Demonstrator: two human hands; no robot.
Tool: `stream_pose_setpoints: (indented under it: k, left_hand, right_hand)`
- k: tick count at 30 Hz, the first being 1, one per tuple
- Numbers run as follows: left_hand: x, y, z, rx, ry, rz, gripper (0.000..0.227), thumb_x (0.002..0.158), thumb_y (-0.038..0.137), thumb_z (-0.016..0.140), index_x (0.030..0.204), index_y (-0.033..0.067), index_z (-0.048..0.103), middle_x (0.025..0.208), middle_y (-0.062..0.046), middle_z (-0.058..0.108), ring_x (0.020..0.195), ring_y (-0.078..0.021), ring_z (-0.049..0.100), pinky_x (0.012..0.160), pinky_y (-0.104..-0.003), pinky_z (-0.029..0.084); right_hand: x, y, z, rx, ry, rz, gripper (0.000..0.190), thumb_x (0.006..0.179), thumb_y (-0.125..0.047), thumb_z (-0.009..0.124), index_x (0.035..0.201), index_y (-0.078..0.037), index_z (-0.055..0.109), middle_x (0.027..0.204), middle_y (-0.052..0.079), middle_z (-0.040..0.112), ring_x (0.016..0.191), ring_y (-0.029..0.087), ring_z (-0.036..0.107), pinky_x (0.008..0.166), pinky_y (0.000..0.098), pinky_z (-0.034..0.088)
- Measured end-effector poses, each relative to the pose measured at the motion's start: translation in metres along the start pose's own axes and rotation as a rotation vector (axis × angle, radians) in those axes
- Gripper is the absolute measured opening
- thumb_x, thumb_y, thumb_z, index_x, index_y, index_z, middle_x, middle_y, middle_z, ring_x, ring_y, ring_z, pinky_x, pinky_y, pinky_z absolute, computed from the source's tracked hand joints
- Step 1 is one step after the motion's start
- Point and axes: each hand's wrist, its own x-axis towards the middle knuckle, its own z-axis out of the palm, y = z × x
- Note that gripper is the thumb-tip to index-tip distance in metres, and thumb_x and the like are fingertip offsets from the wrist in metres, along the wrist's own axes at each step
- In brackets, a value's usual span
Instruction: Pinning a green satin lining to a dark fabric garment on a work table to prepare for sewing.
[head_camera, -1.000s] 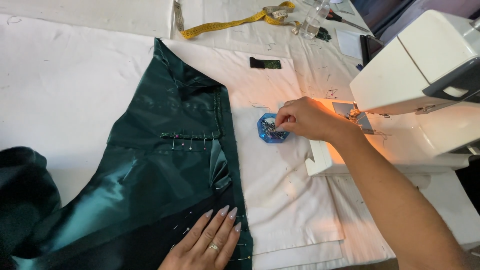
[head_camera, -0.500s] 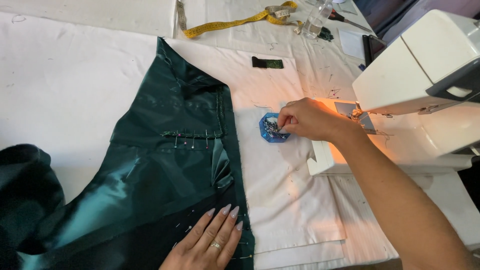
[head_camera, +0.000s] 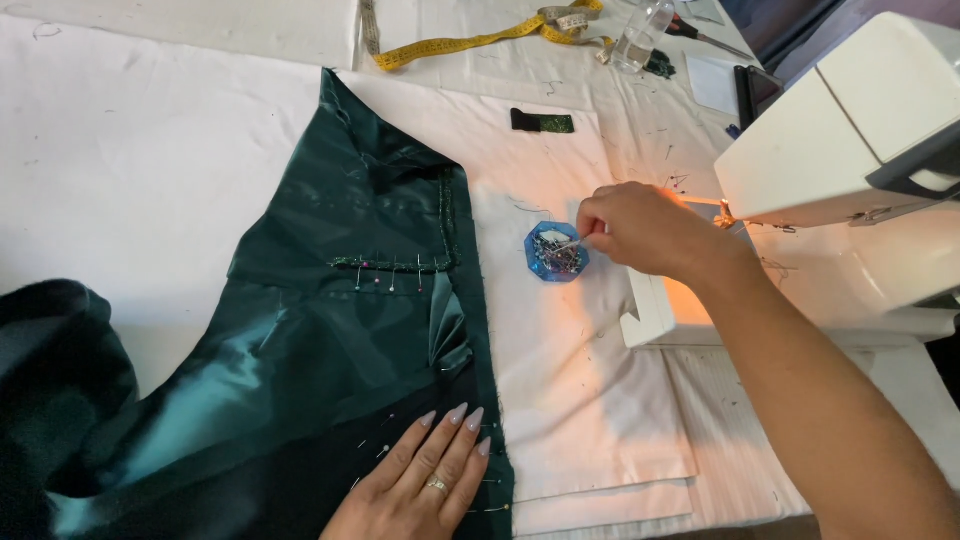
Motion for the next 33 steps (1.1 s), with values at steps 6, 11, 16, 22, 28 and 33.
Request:
stream_pose_setpoints:
  k: [6,11,16,22,28,33]
  left_hand:
    - [0.002,0.004,-0.003,-0.086,0.090,-0.096,0.043,0.105,0.017,0.035,0.142,0.0009,0.049,0.150,-0.021,0.047,0.141,-0.0358,0.043,0.117,-0.047,0.034]
    - [0.020,-0.027,-0.056,-0.398,0.052,-0.262,0.084,0.092,0.061,0.058,0.143,-0.0030,0.042,0.147,-0.022,0.049,0.132,-0.0318,0.051,0.105,-0.039,0.041]
    - [0.053,-0.060,-0.093,-0.607,-0.112,-0.484,0.056,0.083,0.050,0.075,0.123,0.0131,0.065,0.105,-0.006,0.075,0.092,-0.0281,0.069,0.069,-0.044,0.055]
    - [0.071,-0.069,-0.102,-0.608,-0.267,-0.536,0.016,0.090,0.037,0.065,0.084,0.0271,0.075,0.067,0.002,0.075,0.063,-0.0352,0.064,0.055,-0.045,0.047]
    - [0.075,-0.067,-0.074,-0.307,-0.443,-0.480,0.029,0.098,0.039,0.054,0.077,0.0214,0.064,0.067,-0.006,0.068,0.063,-0.0432,0.062,0.053,-0.055,0.046]
    - [0.080,-0.095,-0.049,-0.291,-0.478,-0.575,0.061,0.082,0.060,0.076,0.110,0.0119,0.050,0.107,-0.011,0.063,0.100,-0.0354,0.063,0.074,-0.051,0.053]
  right_hand:
    - [-0.061,-0.023,-0.013,-0.107,0.218,-0.051,0.017,0.099,-0.031,0.055,0.091,-0.021,0.065,0.095,-0.005,0.067,0.101,0.019,0.059,0.075,0.0421,0.047]
    - [-0.117,-0.059,0.004,0.208,0.205,-0.557,0.010,0.096,-0.026,0.060,0.095,-0.018,0.066,0.088,-0.002,0.065,0.078,0.018,0.062,0.068,0.0336,0.048]
    - [-0.133,-0.088,0.011,0.301,0.233,-0.836,0.007,0.097,-0.016,0.058,0.098,-0.011,0.065,0.084,0.004,0.064,0.076,0.022,0.060,0.065,0.0342,0.047]
    - [-0.128,-0.094,0.014,0.460,0.252,-0.827,0.006,0.095,-0.013,0.062,0.097,-0.011,0.066,0.084,0.003,0.065,0.073,0.017,0.060,0.066,0.0293,0.047]
    - [-0.111,-0.099,0.038,0.483,0.304,-0.796,0.008,0.094,-0.016,0.064,0.098,-0.011,0.069,0.081,0.003,0.068,0.072,0.019,0.064,0.065,0.0307,0.048]
    - [-0.085,-0.080,0.050,0.389,0.380,-0.738,0.008,0.094,-0.018,0.065,0.094,-0.012,0.070,0.085,0.003,0.064,0.080,0.021,0.062,0.070,0.0344,0.044]
